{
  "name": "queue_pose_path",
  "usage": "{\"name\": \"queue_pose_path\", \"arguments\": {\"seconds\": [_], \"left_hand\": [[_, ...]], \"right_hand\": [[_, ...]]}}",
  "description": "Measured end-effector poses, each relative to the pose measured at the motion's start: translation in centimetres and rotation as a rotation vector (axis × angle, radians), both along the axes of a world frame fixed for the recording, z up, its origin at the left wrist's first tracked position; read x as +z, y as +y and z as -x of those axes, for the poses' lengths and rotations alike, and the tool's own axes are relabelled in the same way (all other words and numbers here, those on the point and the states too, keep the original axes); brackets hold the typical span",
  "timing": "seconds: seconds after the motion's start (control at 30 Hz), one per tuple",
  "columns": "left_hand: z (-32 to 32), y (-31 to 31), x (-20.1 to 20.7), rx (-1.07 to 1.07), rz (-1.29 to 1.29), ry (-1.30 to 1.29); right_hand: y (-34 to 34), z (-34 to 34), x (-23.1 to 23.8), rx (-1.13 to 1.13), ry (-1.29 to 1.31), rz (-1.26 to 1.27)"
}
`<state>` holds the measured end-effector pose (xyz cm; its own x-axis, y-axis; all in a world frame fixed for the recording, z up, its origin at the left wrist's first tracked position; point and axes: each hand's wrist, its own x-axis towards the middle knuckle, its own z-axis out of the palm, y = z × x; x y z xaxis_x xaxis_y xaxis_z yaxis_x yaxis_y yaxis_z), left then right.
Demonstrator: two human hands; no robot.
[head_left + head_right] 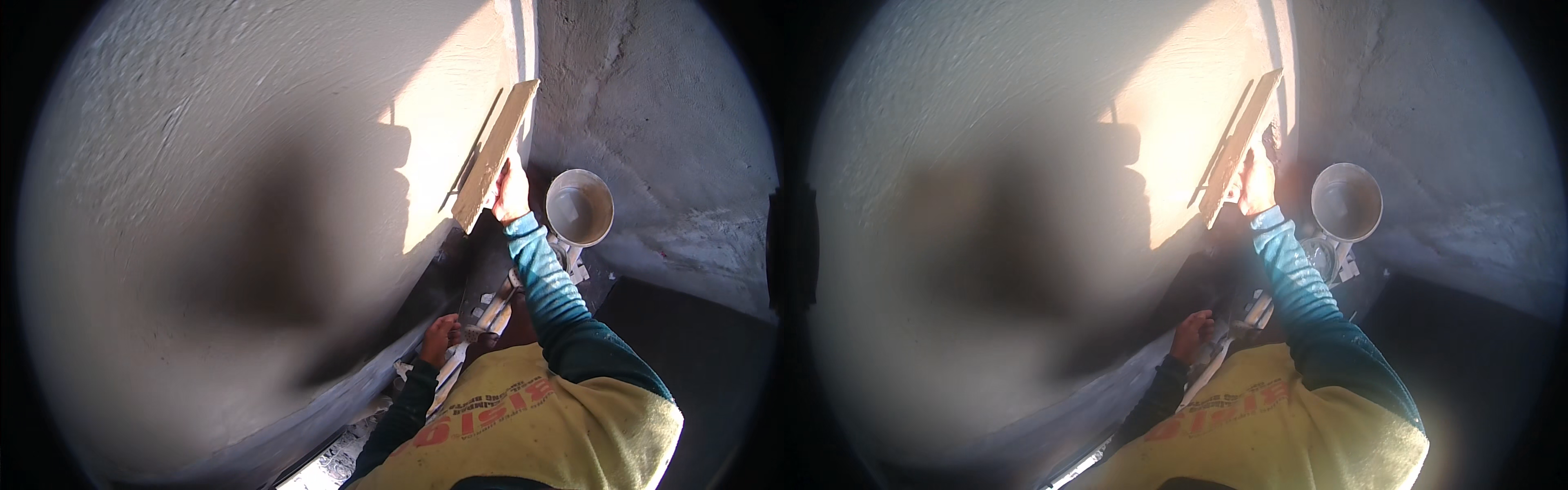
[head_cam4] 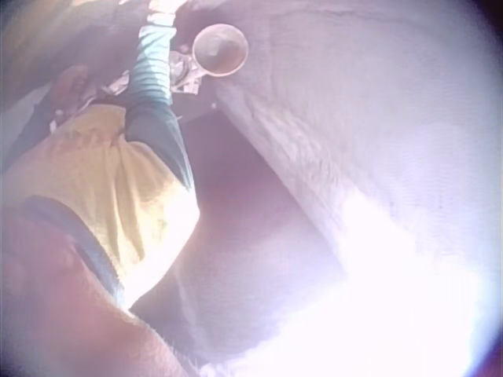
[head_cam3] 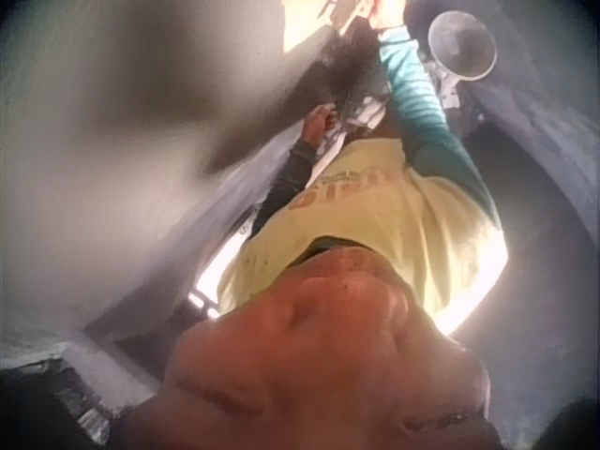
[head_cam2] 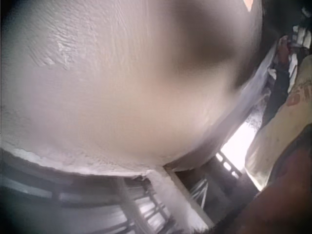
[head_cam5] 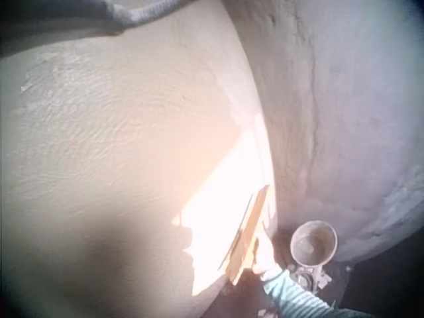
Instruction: The person scoops wet plaster from a bucket onto a hawk and applies it to a wall using a trowel, smoothing the surface in repeated strokes. The person works on a vertical wall surface, periodically reloading the hawk and continuing to spread and level the plaster.
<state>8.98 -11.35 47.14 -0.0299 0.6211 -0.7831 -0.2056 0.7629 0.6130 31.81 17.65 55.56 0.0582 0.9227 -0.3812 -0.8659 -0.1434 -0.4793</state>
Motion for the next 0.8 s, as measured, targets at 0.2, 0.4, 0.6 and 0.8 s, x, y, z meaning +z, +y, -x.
{"name": "queue_pose_path", "arguments": {"seconds": [0.2,0.4,0.6,0.8], "left_hand": [[0.3,1.3,3.1,-0.025,-0.027,0.090],[2.4,-0.7,1.6,0.046,-0.021,0.090],[3.1,-1.3,1.9,-0.027,-0.032,0.068],[6.8,-2.5,-3.5,-0.055,-0.261,0.008]], "right_hand": [[3.1,1.3,-3.7,0.040,0.033,0.094],[1.7,3.1,-1.2,-0.095,-0.595,-0.305],[-5.6,10.8,10.4,-0.412,-1.313,-0.703],[-14.4,16.9,18.7,0.028,-0.921,-0.811]]}}
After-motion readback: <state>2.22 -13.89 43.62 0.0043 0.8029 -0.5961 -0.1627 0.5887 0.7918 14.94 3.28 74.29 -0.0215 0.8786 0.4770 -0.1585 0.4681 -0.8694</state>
